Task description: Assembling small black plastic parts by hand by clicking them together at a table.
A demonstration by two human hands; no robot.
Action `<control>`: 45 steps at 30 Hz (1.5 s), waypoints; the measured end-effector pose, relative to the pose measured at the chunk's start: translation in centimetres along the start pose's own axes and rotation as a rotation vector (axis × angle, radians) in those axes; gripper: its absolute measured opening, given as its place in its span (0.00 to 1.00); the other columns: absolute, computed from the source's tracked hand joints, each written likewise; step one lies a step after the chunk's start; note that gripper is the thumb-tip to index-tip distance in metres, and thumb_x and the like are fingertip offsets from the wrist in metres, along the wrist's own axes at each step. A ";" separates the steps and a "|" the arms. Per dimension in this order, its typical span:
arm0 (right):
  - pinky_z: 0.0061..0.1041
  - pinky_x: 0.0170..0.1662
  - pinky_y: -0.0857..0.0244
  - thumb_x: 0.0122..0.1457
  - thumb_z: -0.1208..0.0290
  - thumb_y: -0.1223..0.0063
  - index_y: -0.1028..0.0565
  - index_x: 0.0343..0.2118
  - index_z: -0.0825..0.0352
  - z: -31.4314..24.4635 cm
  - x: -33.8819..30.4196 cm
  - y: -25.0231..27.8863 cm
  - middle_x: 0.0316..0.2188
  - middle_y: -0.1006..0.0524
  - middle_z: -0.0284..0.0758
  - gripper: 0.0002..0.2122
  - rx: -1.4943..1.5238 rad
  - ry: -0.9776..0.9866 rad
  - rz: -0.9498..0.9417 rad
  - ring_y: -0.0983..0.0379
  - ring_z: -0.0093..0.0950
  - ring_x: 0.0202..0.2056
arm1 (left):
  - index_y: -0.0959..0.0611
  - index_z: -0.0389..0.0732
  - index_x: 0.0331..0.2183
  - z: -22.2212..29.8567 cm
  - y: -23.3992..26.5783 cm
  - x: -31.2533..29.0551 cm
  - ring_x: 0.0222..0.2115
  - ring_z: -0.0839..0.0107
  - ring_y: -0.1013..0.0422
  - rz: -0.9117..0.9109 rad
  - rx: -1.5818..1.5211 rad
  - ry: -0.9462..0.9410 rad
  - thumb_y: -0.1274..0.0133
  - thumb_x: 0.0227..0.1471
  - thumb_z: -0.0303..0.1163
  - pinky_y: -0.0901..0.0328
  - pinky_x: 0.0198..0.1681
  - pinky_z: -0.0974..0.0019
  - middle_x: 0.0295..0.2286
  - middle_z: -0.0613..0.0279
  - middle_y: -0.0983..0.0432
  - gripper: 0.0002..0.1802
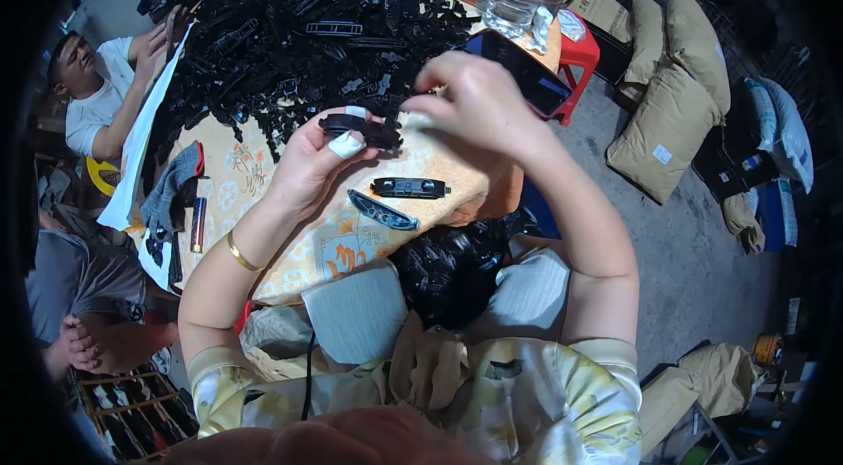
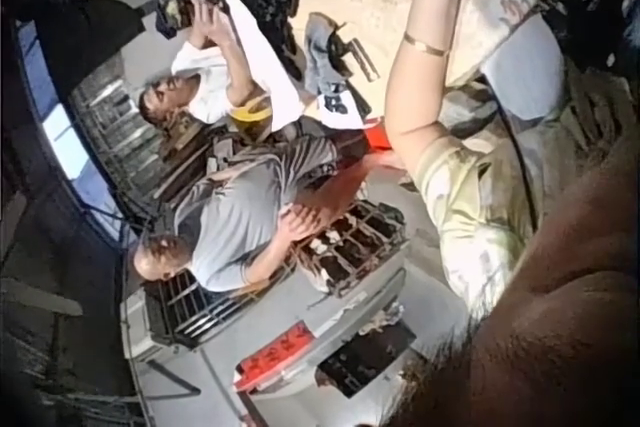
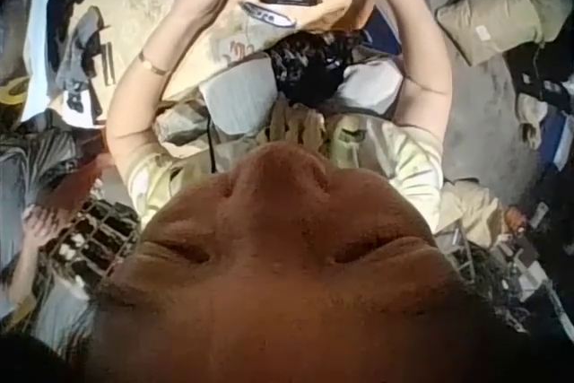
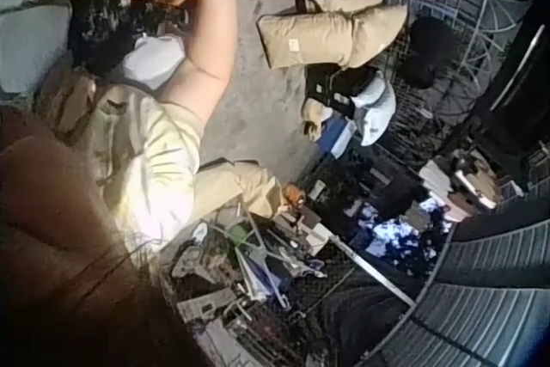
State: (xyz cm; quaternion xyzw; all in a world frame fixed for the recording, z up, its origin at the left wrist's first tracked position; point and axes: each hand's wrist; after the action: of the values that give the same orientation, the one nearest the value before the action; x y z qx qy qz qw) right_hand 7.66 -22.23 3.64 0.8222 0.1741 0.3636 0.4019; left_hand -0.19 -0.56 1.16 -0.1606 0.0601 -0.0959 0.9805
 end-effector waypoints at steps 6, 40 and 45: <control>0.33 0.32 0.34 0.46 0.67 0.42 0.23 0.29 0.67 2.4 -1.6 -1.0 0.26 0.26 0.38 0.10 -0.288 0.014 -0.100 0.28 0.37 0.29 | 0.28 0.34 0.42 0.2 -0.4 0.1 0.35 0.71 0.27 0.000 0.050 0.015 0.50 0.48 0.17 0.30 0.43 0.68 0.40 0.55 0.28 0.16; 0.19 0.34 0.31 0.48 0.72 0.39 0.26 0.37 0.73 -4.1 -2.0 -2.2 0.32 0.23 0.37 0.14 0.629 -0.254 -0.128 0.27 0.20 0.32 | 0.27 0.32 0.42 0.9 -0.9 -1.3 0.32 0.81 0.29 0.005 0.282 -0.204 0.47 0.48 0.22 0.31 0.35 0.78 0.33 0.62 0.26 0.16; 0.18 0.32 0.32 0.46 0.74 0.38 0.24 0.35 0.72 -3.7 -1.9 -2.4 0.27 0.22 0.34 0.13 0.487 -0.203 -0.115 0.27 0.18 0.29 | 0.28 0.32 0.42 0.4 -0.8 -1.3 0.34 0.76 0.28 -0.012 0.257 -0.150 0.48 0.49 0.21 0.30 0.38 0.74 0.35 0.59 0.26 0.16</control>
State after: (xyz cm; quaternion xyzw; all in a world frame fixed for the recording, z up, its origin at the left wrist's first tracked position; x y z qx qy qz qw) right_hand 3.61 -19.91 2.44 0.9158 0.2615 0.2031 0.2275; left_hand -1.55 -0.88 1.90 -0.0410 -0.0269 -0.0967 0.9941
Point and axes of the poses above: each hand's wrist, its own x-axis towards the middle knuckle, its own y-axis out of the back of the hand, z = x × y
